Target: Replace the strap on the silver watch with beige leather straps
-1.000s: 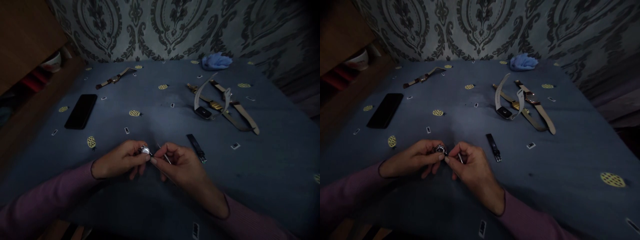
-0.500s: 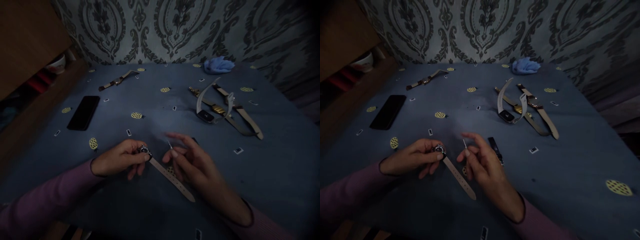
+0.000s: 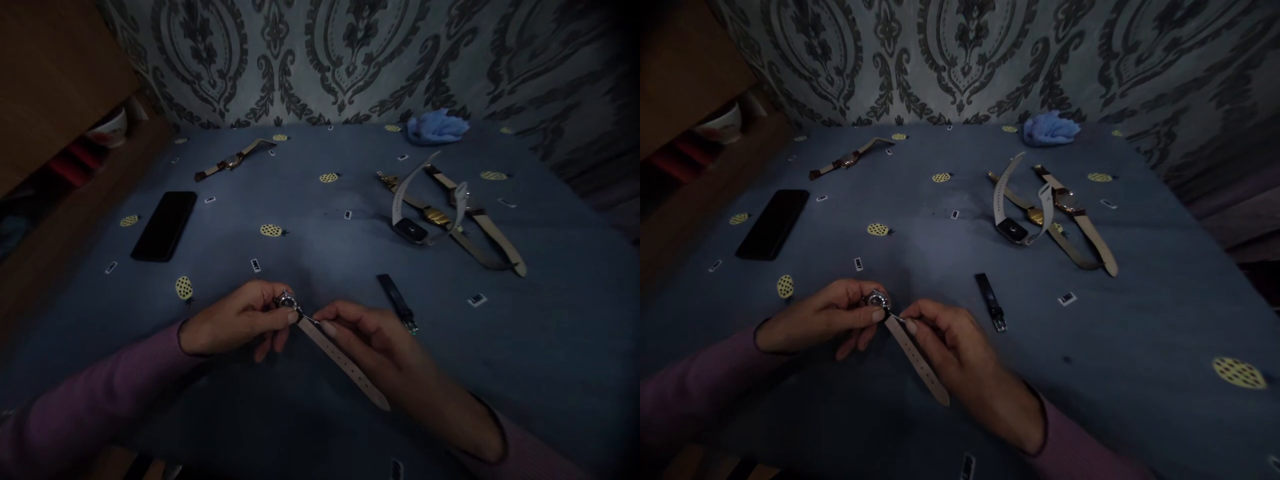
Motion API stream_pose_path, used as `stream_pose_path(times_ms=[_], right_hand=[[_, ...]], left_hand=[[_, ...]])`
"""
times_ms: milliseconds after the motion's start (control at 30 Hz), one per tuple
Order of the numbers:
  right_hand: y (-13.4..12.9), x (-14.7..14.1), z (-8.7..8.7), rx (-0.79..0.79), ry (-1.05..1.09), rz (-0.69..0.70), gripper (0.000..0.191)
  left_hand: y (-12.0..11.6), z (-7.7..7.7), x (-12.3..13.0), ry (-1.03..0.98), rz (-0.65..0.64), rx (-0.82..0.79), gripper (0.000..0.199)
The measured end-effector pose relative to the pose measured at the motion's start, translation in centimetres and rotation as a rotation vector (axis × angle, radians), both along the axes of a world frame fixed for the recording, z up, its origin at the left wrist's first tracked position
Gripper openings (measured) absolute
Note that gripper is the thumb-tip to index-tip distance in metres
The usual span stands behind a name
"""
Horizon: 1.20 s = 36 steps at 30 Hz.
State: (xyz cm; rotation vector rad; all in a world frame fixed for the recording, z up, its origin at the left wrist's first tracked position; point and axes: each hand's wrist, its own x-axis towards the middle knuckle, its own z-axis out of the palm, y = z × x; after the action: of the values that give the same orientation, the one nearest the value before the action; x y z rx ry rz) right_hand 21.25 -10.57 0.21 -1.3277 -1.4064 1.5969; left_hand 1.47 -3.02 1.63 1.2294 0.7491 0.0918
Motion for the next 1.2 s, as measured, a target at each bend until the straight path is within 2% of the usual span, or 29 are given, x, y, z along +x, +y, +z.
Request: stream_pose_path(times_ms=[167,667,867,1067,1200], right_hand=[[-0.15,-0.07,-0.09,-0.004,-0.005,-0.037,0.023],[0.10,-0.21,0.30,0.010,0.011,-0.019,0.023],[-0.20,-0.27,-0.12,-0.011,0.049,-0.029,0.022],[-0.29,-0.60,-0.21,0.075,0.025,-0.041,0.022],[-0.14,-0.74,-0.17,0.045,0.046,-0.045,0.021]], left_hand=[[0.04,-0.20,0.03,-0.011,-0.004,0.001,0.020],[0.00,-0.14,0.04,-0.007,-0.003,0.007,0.020],[0.05,0.02,0.07,-0.011,-0.006,-0.004,0.022],[-0.10,-0.16,-0.03,-0.030,0.001,0.004,0.020],[-0.09,-0.16,0.03,-0.022,0.004,0.018,0.020]])
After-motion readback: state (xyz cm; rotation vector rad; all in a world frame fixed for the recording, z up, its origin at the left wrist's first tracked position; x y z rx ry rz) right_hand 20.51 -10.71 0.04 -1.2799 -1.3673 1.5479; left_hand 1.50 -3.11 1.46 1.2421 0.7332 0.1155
